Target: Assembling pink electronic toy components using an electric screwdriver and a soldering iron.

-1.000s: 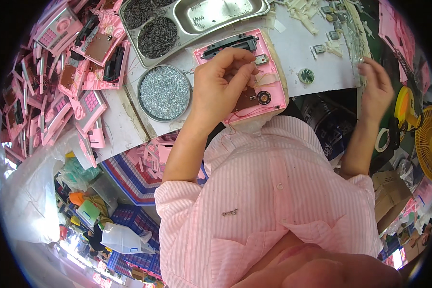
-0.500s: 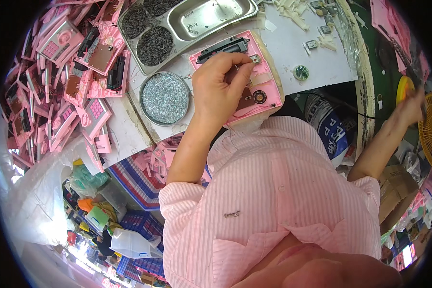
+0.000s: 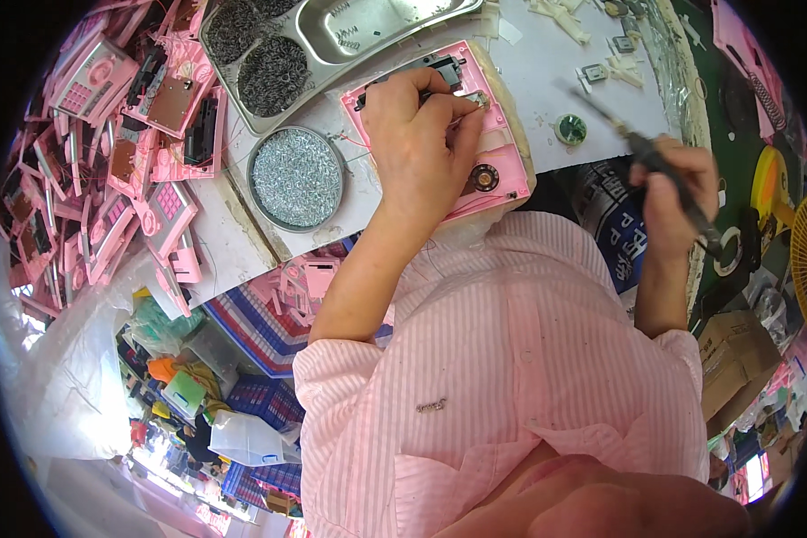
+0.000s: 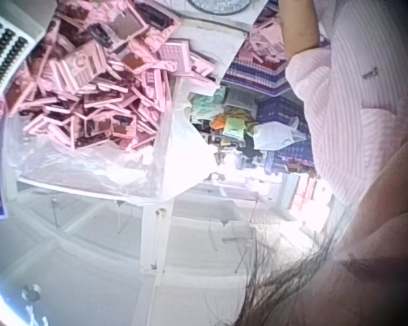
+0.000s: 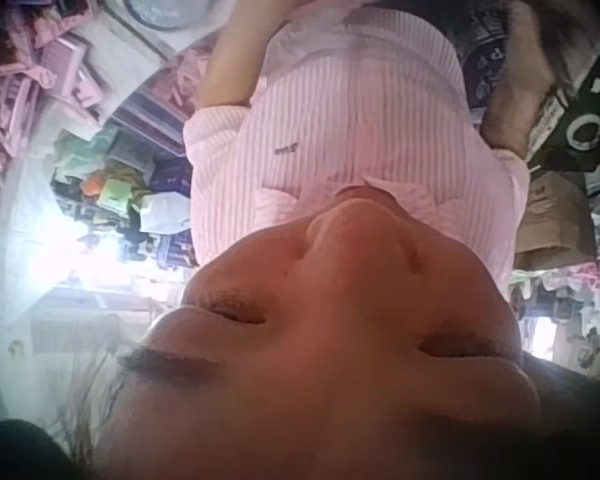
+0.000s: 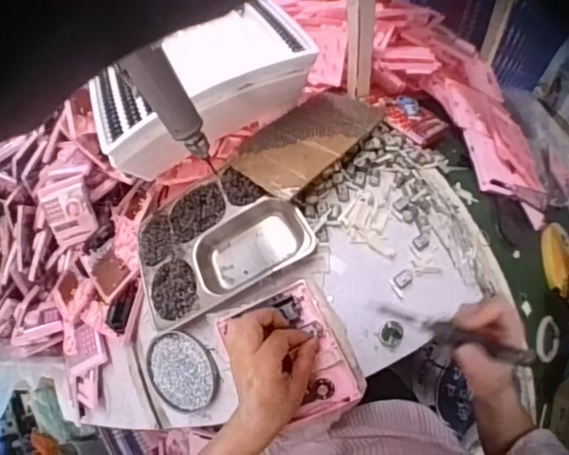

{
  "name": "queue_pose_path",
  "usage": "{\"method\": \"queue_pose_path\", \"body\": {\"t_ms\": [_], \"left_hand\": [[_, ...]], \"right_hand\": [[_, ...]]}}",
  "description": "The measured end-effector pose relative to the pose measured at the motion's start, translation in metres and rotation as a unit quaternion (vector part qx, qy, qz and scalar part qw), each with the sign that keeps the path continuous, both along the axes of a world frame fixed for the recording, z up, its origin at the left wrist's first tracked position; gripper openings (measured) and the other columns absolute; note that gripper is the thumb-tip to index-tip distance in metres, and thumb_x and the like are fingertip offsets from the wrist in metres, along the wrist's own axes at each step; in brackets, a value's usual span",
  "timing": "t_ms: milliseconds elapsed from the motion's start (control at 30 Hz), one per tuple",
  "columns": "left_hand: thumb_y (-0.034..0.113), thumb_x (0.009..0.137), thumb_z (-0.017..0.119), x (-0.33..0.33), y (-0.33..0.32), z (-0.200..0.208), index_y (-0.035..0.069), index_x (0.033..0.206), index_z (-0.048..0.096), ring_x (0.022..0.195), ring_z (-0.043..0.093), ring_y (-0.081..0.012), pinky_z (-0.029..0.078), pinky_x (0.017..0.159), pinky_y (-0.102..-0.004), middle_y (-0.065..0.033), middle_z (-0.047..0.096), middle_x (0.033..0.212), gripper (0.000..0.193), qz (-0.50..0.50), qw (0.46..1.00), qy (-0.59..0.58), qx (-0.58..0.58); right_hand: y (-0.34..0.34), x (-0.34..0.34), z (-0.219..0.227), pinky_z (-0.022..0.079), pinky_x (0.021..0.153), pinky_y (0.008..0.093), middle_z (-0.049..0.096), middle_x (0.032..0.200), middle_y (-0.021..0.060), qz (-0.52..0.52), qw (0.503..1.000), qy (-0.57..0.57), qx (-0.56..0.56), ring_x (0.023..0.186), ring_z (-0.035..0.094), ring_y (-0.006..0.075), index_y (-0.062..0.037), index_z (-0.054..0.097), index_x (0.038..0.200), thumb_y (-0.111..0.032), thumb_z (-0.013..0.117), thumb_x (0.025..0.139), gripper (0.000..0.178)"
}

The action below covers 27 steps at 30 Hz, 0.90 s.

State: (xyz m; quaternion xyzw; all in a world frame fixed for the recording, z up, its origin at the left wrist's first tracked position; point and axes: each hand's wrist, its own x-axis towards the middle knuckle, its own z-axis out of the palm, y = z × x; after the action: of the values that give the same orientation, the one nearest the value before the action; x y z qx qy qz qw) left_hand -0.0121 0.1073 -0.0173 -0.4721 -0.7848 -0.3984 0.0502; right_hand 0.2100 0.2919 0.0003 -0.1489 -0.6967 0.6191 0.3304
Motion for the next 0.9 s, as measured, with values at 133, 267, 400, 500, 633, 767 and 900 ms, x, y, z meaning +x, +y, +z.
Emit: {"method": "queue_pose_path", "body": {"t_ms": [133,267,400,500,633,767,900], "left_hand": [[0.010,0.070,0.085,0.001,0.002,-0.001,0.008,0.081,0.074,0.092,0.053,-0.0271,0.040,0.082,-0.0394,-0.0079,0.060,0.100,0.016,0.010,1.000,0.015,-0.003],[0.008,0.068,0.085,0.002,0.002,-0.002,0.009,0.081,0.074,0.092,0.053,-0.0273,0.040,0.082,-0.0392,-0.0078,0.060,0.100,0.017,0.017,1.000,0.020,-0.004],[0.008,0.067,0.085,0.002,0.003,-0.002,0.008,0.081,0.074,0.092,0.053,-0.0273,0.040,0.081,-0.0391,-0.0078,0.060,0.100,0.018,0.013,1.000,0.023,0.001],[0.008,0.066,0.085,0.003,0.003,-0.001,0.008,0.081,0.074,0.092,0.053,-0.0271,0.040,0.081,-0.0389,-0.0077,0.060,0.099,0.018,0.018,1.000,0.026,-0.003],[0.008,0.067,0.085,0.003,0.004,-0.002,0.009,0.081,0.074,0.091,0.053,-0.0268,0.039,0.081,-0.0387,-0.0074,0.060,0.099,0.018,0.017,0.999,0.028,0.006],[0.009,0.068,0.085,0.003,0.004,-0.002,0.009,0.081,0.074,0.089,0.053,-0.0262,0.039,0.080,-0.0387,-0.0068,0.061,0.099,0.018,0.014,0.999,0.035,0.011],[0.009,0.068,0.085,0.003,0.003,-0.002,0.009,0.082,0.074,0.089,0.053,-0.0258,0.039,0.079,-0.0388,-0.0067,0.061,0.098,0.018,0.012,0.999,0.046,0.012]], "right_hand": [[-0.017,-0.016,-0.010,0.044,0.069,0.0279,0.063,0.090,0.0124,0.069,0.997,-0.006,0.031,0.077,0.056,0.0168,0.0034,0.059,0.111,0.001,0.073,0.084,0.031],[-0.019,-0.026,-0.012,0.043,0.066,0.0280,0.063,0.087,0.0112,0.084,0.992,-0.023,0.090,0.074,0.056,0.0173,0.0035,0.064,0.107,0.001,0.074,0.082,0.028],[-0.020,-0.029,-0.013,0.043,0.064,0.0283,0.063,0.086,0.0110,0.092,0.989,-0.028,0.111,0.072,0.056,0.0180,0.0026,0.064,0.107,0.001,0.075,0.080,0.029],[-0.021,-0.031,-0.014,0.044,0.063,0.0284,0.063,0.085,0.0112,0.091,0.989,-0.026,0.116,0.070,0.056,0.0182,0.0024,0.064,0.106,0.001,0.075,0.080,0.029],[-0.019,-0.032,-0.016,0.044,0.063,0.0287,0.064,0.084,0.0113,0.093,0.986,-0.029,0.135,0.069,0.056,0.0183,0.0024,0.065,0.106,0.000,0.076,0.079,0.029],[-0.019,-0.035,-0.013,0.046,0.061,0.0298,0.065,0.084,0.0117,0.090,0.981,-0.016,0.169,0.068,0.058,0.0199,0.0016,0.065,0.105,0.000,0.077,0.079,0.028],[-0.017,-0.038,-0.011,0.048,0.061,0.0316,0.067,0.084,0.0125,0.094,0.974,-0.003,0.204,0.067,0.060,0.0228,0.0009,0.066,0.104,0.000,0.078,0.077,0.029]]}}
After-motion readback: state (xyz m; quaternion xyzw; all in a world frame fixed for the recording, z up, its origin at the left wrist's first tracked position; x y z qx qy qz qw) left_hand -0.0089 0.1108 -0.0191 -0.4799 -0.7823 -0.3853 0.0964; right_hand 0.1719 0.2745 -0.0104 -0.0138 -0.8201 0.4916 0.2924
